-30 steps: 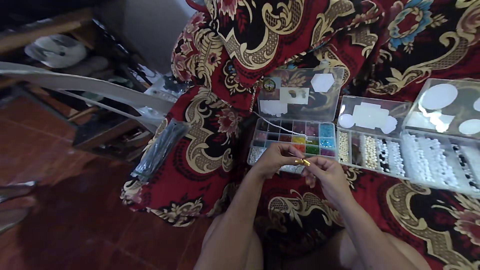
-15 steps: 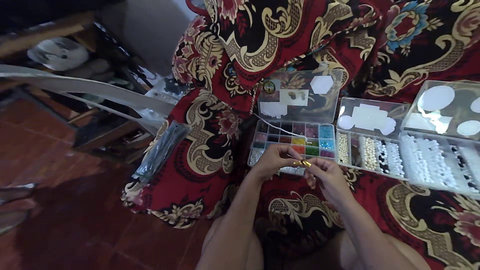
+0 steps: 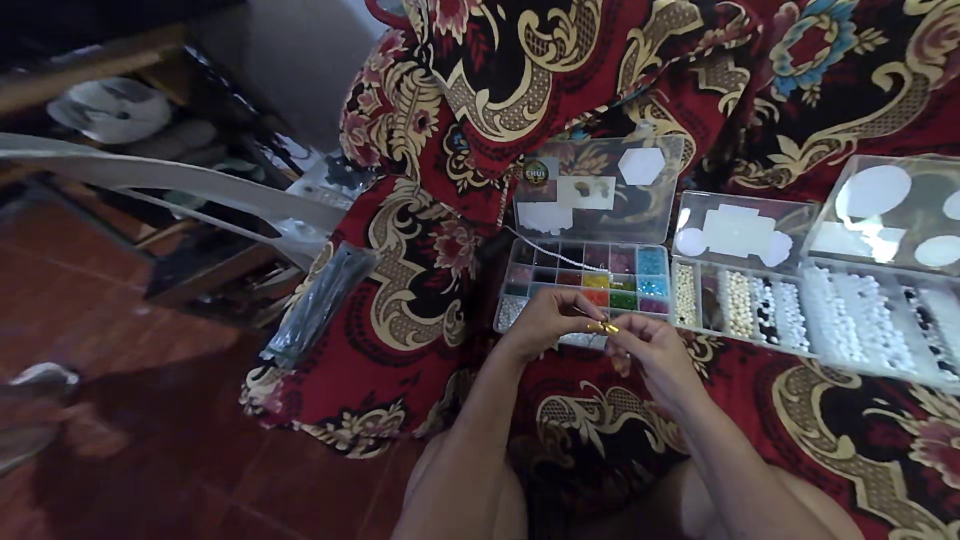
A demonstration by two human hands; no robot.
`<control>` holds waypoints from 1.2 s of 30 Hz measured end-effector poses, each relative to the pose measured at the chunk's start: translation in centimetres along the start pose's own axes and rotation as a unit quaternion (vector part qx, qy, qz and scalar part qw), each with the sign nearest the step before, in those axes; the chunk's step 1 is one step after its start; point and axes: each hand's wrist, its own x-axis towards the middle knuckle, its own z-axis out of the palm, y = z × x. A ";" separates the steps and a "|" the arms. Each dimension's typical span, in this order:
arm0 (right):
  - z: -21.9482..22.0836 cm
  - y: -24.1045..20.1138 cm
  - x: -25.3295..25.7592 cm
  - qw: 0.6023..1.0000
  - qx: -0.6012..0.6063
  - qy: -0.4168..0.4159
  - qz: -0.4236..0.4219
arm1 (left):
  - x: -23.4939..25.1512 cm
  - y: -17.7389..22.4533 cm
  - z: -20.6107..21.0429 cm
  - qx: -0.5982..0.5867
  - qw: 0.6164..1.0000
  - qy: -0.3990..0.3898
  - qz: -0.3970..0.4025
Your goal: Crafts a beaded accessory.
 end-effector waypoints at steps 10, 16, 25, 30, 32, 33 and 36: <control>-0.1 -0.3 0.0 1.000 -0.021 -0.006 0.011 | -0.1 0.5 -0.2 0.047 0.999 0.007 0.000; 0.0 -0.2 0.0 0.998 -0.057 -0.001 0.007 | -0.3 0.7 0.1 0.158 0.987 0.010 0.022; 0.2 -0.4 0.0 0.998 -0.047 0.010 0.030 | -0.3 -0.2 -0.1 0.193 0.975 0.005 0.106; 0.3 -0.2 0.2 0.999 -0.003 0.020 0.039 | -0.1 -0.6 0.0 0.189 0.972 0.013 0.139; 0.3 -0.3 0.2 0.999 0.013 0.022 0.046 | 0.0 -0.6 0.1 0.176 0.975 0.016 0.132; 0.3 -0.2 0.2 0.998 0.018 0.023 0.048 | 0.0 -0.6 0.2 0.171 0.977 0.017 0.126; 0.3 -0.2 0.2 0.998 0.028 0.032 0.049 | 0.1 -0.5 0.2 0.155 0.981 0.017 0.113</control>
